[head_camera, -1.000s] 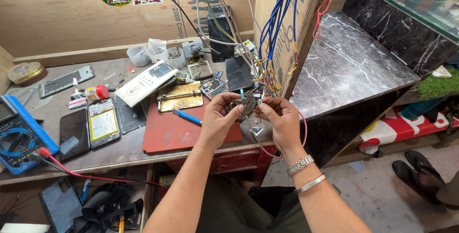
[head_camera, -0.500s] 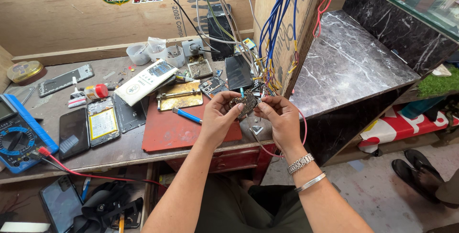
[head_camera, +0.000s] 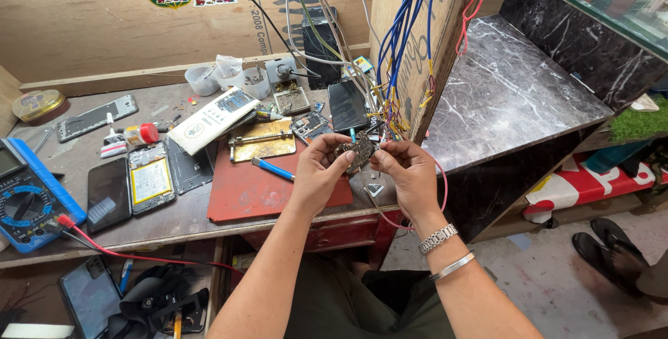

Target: The person sits at a repair bench handling a disassembled phone motherboard, using tweezers to work on small components and repositioning the board. They reach for items on the cluttered bench and continue manipulating the board with the tweezers throughout the clip.

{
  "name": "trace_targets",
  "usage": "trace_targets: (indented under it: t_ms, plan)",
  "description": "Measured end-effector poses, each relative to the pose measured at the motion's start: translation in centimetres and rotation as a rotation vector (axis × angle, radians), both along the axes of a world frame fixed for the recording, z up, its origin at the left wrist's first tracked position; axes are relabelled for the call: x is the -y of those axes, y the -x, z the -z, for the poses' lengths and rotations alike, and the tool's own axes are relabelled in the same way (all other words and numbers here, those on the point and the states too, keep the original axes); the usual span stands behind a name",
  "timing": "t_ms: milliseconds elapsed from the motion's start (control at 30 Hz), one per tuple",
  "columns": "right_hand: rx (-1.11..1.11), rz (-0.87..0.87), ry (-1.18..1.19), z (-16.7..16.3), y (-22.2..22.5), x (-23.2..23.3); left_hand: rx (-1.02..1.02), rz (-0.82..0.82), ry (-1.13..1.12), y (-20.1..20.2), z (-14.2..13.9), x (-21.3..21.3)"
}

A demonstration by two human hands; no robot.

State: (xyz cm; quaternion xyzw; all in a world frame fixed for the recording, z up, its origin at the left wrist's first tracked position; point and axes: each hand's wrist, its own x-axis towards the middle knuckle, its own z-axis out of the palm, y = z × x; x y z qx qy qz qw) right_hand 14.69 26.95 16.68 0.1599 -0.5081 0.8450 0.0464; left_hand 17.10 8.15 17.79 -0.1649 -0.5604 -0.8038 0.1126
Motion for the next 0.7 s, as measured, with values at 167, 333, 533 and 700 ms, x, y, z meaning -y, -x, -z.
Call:
trace_targets:
  t_ms: [167,333,533,700]
  plan:
    - [-0.006,0.007,0.002,0.5,-1.0,0.2,-0.002,0.010,-0.012,-0.9,0.4,0.3]
    - [0.006,0.042,-0.041,-0.8,-1.3,0.2,-0.015,-0.023,0.032,-1.1,-0.4,0.1]
    - [0.017,0.058,-0.059,-2.4,-2.1,0.4,-0.002,-0.010,0.024,-1.5,-1.5,0.3]
    - [0.029,0.074,-0.085,-2.3,-2.1,0.3,-0.006,0.005,0.015,-1.8,-1.7,0.4]
